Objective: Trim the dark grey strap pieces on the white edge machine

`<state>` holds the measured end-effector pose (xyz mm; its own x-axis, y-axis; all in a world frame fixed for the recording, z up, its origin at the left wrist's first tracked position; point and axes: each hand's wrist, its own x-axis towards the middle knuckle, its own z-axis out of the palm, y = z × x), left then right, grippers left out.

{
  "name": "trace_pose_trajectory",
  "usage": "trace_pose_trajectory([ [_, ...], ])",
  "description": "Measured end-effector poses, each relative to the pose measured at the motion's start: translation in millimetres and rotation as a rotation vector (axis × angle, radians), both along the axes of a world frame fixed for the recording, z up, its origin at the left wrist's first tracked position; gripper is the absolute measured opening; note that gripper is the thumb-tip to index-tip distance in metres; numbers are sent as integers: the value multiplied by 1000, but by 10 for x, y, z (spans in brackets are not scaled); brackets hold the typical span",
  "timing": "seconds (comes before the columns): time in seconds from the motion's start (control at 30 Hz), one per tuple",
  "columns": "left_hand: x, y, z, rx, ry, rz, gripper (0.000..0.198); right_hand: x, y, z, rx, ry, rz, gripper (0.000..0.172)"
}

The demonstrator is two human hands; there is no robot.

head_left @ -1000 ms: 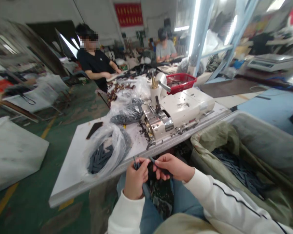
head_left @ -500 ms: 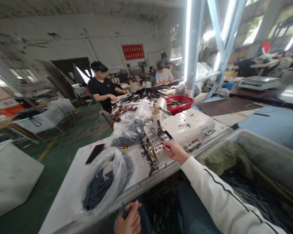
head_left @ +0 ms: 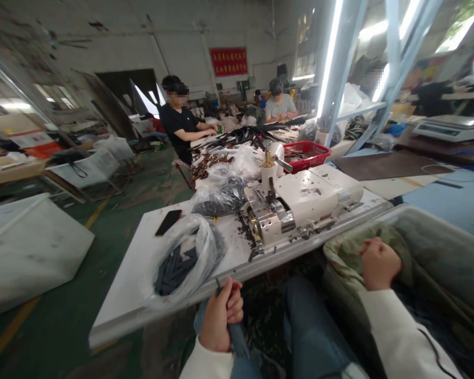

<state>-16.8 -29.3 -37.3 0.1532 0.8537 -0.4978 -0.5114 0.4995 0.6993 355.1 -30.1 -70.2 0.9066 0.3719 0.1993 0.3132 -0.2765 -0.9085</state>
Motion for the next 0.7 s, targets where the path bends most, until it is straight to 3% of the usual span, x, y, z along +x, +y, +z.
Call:
trace_pose_trajectory([
  [0.07, 74, 35, 140, -14, -80, -78, 49, 325, -457, -89, -116, -107, -133, 29],
  [0.1, 112, 50, 181, -14, -107, -111, 48, 399, -636, -81, -96, -55, -116, 28],
  [0.2, 246, 50, 214, -4, -141, -183, 42, 230, -933, 119, 73, 267, 177, 24],
  [0.33, 420, -43, 171, -4, -147, -250, 39, -464, -821, 476, 270, 787, 693, 29],
  [0.43, 439, -137, 157, -14, -119, -272, 41, -899, -663, 640, 347, 990, 950, 27],
  [0.53, 357, -227, 163, -11, -82, -250, 41, -1174, -622, 707, 347, 1115, 1068, 27],
  [0.7, 250, -337, 174, -22, -54, -218, 40, -1373, -636, 704, 308, 1371, 1126, 21],
])
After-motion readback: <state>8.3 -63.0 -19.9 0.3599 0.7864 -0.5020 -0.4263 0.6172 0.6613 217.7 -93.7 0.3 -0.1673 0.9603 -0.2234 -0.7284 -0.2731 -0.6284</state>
